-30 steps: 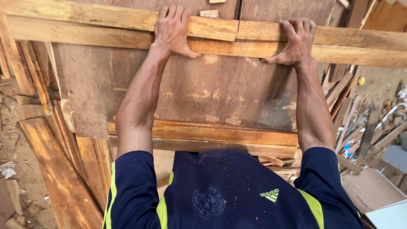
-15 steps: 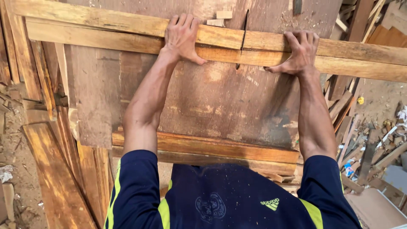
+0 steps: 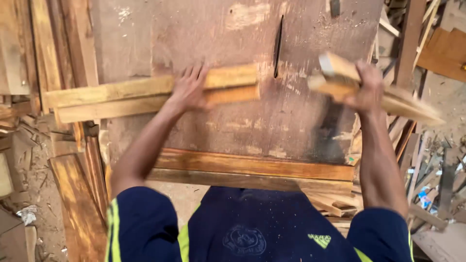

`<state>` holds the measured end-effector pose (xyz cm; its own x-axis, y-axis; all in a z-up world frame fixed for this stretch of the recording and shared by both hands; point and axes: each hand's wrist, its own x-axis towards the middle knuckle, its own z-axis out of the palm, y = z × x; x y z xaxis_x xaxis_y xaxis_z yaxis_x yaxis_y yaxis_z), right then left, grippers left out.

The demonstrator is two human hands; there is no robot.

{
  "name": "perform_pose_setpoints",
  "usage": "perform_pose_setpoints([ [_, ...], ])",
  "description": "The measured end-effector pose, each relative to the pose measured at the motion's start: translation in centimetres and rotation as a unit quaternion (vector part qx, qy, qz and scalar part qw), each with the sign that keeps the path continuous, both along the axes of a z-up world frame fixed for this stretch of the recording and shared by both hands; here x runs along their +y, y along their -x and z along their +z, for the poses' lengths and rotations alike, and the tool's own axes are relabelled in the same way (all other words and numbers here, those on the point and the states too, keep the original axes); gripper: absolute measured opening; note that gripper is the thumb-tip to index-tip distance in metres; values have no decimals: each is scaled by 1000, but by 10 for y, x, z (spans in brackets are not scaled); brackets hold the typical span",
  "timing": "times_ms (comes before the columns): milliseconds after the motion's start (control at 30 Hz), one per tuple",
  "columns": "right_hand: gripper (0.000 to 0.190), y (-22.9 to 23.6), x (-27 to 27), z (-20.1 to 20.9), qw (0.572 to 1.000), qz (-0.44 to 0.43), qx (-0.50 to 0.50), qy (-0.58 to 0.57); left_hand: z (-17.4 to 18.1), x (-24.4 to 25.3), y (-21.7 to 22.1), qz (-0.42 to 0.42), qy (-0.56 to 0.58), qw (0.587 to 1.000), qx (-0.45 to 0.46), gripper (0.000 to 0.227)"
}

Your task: Arranging and stacking thin wood strips on a plywood board in a workshop.

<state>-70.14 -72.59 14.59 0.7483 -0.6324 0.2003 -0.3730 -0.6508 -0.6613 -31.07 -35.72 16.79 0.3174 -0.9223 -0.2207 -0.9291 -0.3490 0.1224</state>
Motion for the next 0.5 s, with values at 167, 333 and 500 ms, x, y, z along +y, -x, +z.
perform_pose_setpoints([
  [167, 95, 51, 26, 6, 988, 46, -109, -97, 16, 58, -30, -61, -103, 992, -49, 148],
  [333, 88, 65, 21, -13, 972, 71, -179, -137, 24, 64, -4, -89, -170, 979, -69, 150],
  [500, 89, 72, 14, -24, 990, 87, -114, 11, 90, 47, 83, -147, -139, 979, -19, 149],
])
